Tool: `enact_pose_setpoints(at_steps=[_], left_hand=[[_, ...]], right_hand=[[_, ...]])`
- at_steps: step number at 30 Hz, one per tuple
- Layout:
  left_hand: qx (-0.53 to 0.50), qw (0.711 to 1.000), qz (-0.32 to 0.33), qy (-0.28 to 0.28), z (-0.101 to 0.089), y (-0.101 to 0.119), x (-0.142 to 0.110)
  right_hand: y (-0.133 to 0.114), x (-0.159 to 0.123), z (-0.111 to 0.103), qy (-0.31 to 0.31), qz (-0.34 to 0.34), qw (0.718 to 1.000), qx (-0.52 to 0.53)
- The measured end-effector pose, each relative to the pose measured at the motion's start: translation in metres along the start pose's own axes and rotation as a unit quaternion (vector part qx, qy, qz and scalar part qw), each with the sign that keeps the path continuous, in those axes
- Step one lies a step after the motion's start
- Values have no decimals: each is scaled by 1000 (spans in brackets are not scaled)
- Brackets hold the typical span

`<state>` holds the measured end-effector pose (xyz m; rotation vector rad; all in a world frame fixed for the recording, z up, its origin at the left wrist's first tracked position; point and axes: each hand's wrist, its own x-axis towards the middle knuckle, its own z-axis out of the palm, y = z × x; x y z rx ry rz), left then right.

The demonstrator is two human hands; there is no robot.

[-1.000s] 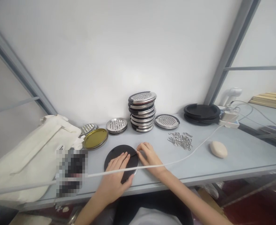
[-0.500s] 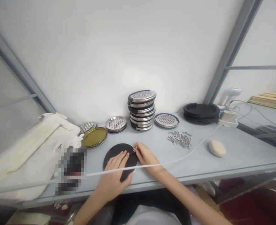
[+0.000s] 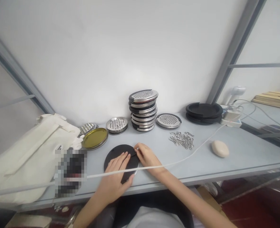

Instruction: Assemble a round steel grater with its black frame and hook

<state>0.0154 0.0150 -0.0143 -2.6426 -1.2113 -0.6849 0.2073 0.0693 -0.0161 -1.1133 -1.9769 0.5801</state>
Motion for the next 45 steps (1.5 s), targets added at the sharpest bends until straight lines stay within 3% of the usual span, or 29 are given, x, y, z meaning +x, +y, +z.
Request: enact_pose_setpoints(at_steps=[8,14,37,45], left_hand=[[5,1000,-2,-11,0,0,-1],[3,1000,1,-8,1,0,-1],[-11,1000,-6,-8,-2,1,0],[-6,1000,-4,-12,-1,1,0]], right_hand=[[6,-2,1,14,-21,1000,-5],[3,-7,-6,-13,-22,1000,-7],[-6,-8,-10,-53,5,999,-10],[-4,-9,-9,-41,10,999,7]])
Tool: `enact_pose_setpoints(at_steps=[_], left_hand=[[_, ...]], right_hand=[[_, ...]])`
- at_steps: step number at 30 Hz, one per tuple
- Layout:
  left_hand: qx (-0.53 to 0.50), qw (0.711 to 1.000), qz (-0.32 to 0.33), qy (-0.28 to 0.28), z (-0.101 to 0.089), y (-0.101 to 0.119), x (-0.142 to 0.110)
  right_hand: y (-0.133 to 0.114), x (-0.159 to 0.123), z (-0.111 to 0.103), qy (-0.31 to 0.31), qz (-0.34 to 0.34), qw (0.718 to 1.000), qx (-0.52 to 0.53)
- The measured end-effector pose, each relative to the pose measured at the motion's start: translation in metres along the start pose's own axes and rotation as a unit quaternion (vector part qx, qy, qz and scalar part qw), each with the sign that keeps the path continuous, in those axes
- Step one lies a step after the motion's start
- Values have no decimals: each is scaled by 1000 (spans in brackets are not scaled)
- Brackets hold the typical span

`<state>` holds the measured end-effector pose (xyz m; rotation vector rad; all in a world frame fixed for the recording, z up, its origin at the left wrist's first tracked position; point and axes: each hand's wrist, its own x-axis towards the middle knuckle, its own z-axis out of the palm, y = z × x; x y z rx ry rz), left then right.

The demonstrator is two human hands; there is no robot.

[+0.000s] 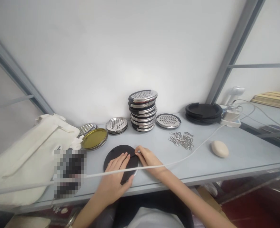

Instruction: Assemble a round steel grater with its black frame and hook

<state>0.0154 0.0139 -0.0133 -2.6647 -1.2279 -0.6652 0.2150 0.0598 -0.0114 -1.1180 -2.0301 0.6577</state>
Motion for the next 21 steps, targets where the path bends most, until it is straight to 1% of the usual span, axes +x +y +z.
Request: enact_pose_setpoints(at_steps=[5,8,15,19,21], left_hand=[[-8,1000,-4,10,0,0,0],[-9,1000,-3,11,0,0,0],[-2,1000,-8,-2,0,0,-1],[2,1000,-6,-6,1,0,-1],[4,1000,-6,-7,1,0,-1]], right_hand=[[5,-1,4,13,12,1000,7],[6,-1,5,32,19,999,5],[6,0,3,58,-29,998,-5],[3,1,0,66,-35,997,-17],[1,2,-1,68,-39,996,-41]])
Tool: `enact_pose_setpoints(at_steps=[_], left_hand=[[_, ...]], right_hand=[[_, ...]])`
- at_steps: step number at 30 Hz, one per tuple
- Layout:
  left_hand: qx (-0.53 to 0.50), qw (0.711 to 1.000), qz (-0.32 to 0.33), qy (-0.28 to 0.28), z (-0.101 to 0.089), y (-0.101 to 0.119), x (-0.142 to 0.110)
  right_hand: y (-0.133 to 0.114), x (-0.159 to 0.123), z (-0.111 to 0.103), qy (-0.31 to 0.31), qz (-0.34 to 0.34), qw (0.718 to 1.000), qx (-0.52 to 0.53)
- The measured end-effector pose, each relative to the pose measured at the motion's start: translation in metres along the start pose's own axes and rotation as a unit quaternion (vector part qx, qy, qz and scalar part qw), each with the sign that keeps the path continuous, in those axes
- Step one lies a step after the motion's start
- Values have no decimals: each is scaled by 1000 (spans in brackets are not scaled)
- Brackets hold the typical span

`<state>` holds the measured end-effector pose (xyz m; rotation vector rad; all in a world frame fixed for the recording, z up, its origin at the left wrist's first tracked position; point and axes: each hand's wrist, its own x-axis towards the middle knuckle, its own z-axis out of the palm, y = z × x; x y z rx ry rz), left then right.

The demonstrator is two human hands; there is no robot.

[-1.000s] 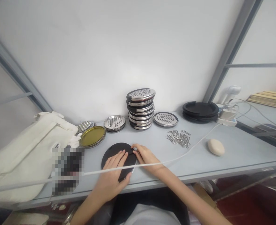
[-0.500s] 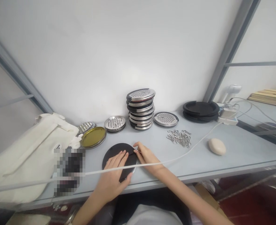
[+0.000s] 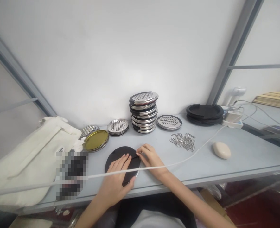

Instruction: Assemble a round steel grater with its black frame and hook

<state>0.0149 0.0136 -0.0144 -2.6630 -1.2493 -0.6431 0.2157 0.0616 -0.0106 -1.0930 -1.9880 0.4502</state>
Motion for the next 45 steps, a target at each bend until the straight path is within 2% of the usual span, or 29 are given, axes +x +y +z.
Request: enact_pose_setpoints(at_steps=[5,11,18,22,31,45], left_hand=[[0,1000,0,1,0,0,0],[-3,1000,1,12,1,0,-1],[-2,1000,0,11,2,-1,-2],[-5,1000,0,2,1,-1,-1],[1,1000,1,-1,1,-2,-1],[3,1000,-2,-6,1,-2,-1]], right_hand=[[-4,2,-3,-4,-5,998,-56],[-4,-1,-1,-9,13,999,42],[-1,-1,2,-23,28,997,68],[1,-1,4,-25,46,996,68],[5,-1,6,-3,27,999,28],[2,-2,5,-18,26,999,39]])
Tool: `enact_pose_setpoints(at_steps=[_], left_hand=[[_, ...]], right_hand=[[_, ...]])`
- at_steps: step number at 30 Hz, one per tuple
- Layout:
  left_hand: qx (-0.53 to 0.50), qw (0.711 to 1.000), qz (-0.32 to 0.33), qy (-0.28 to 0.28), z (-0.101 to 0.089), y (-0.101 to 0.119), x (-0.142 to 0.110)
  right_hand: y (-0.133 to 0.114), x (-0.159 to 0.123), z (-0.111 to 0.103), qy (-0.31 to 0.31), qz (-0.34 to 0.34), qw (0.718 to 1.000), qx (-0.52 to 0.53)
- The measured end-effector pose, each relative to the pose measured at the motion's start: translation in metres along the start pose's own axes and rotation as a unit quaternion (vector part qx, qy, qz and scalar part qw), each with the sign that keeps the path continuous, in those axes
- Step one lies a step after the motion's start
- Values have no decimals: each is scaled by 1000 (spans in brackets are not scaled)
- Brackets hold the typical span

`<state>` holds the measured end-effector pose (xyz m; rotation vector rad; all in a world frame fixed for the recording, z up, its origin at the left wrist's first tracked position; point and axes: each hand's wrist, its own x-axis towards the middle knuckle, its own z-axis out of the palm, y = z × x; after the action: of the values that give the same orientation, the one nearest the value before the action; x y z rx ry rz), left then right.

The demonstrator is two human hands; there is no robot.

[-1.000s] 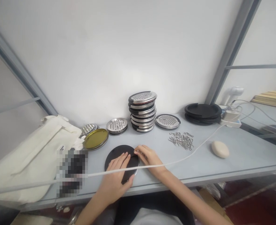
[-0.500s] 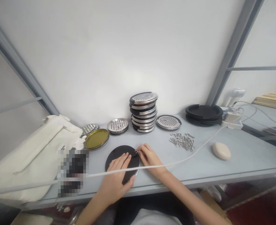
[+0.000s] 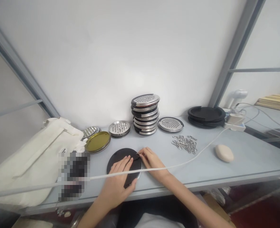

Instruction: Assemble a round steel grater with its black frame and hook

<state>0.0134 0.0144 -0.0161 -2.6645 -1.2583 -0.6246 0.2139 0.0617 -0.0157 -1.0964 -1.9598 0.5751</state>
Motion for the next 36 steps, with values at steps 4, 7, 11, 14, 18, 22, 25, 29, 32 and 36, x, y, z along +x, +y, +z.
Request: enact_pose_setpoints(at_steps=[4,7,11,14,18,22,25,29,32,36], left_hand=[[-1,1000,2,11,0,0,0],[-4,1000,5,24,1,0,0],[0,1000,3,18,1,1,0],[3,1000,1,11,0,1,0],[4,1000,-1,11,0,1,0],[8,1000,1,6,2,0,-1],[7,1000,0,4,2,0,-1],[5,1000,1,5,2,0,-1],[4,1000,0,4,2,0,-1],[2,1000,0,6,2,0,-1]], right_hand=[[0,0,0,-10,-10,1000,16],[0,0,1,-18,-16,1000,15],[1,-1,0,-36,4,999,18],[1,-1,0,-49,18,998,17],[-1,-1,-2,-50,13,998,19],[-1,0,-3,-47,-1,999,18],[0,-1,-2,-47,-3,999,18],[3,-1,-1,-41,-5,999,14],[5,0,0,-41,-8,999,13],[2,0,-2,-47,-16,999,5]])
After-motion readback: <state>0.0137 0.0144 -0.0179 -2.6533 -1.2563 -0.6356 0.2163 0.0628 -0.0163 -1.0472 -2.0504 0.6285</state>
